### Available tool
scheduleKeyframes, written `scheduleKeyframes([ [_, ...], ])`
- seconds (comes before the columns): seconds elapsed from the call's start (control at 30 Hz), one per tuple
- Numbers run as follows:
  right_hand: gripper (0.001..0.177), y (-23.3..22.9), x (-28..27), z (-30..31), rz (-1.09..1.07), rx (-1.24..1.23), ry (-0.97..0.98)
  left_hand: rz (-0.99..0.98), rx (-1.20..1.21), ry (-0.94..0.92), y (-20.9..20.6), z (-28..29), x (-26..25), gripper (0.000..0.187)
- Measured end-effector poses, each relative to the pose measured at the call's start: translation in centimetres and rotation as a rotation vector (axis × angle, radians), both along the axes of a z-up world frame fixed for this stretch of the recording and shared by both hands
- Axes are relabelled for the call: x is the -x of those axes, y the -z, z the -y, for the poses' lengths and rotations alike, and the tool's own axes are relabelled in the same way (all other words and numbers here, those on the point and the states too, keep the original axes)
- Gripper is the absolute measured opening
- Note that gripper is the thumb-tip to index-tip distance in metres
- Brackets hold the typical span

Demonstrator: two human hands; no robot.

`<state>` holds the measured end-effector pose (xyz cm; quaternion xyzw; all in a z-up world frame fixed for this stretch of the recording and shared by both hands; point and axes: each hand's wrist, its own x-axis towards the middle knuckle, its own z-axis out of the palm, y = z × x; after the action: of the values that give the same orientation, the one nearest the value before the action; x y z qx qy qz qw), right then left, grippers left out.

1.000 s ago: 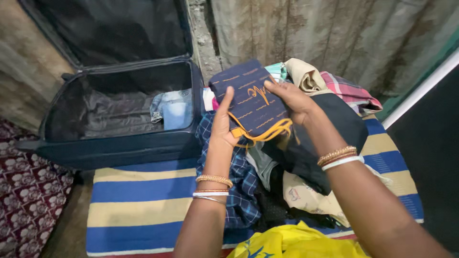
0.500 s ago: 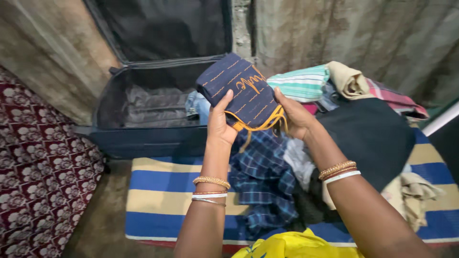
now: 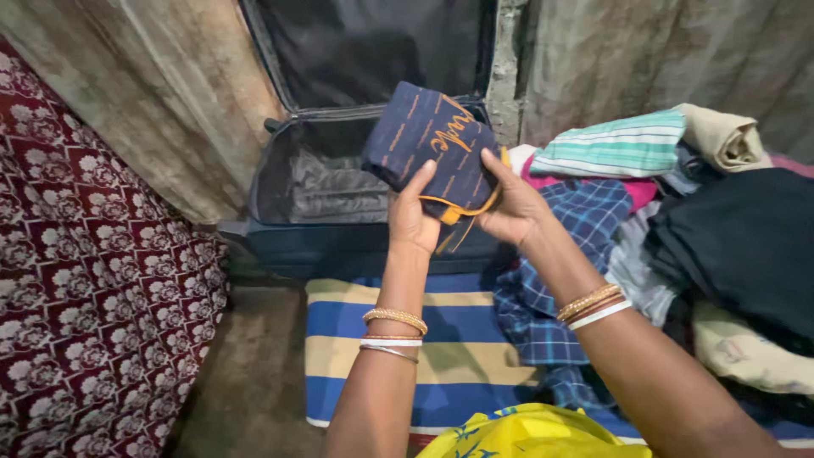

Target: The person packs a blue suitcase by folding and placing items of clothing, such as jeans and shirts, into it while it sits on a bed.

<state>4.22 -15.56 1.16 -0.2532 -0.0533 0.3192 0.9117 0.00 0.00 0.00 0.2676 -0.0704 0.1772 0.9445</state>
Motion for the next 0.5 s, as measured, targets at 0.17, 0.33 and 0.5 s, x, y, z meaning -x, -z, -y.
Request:
scheduleKeyframes([
  [0.17,0.031,0.9,-4.2,-0.5,-0.015,0.119,0.162,-0.012,0.014,0.117,0.6,-3.8,-0.6,0.055],
  [0.33,0.026,1.0,-7.4,-1.2,0.062,0.26,0.247,-0.028,0.202,0.226,0.8,-7.5,-2.3,0.062],
  [0.5,0.027,4.2,-12.9,-2.8,0.011,0.281,0.222,-0.064,-0.059,0.153,2.8,-11.4,-6.4,0.047],
])
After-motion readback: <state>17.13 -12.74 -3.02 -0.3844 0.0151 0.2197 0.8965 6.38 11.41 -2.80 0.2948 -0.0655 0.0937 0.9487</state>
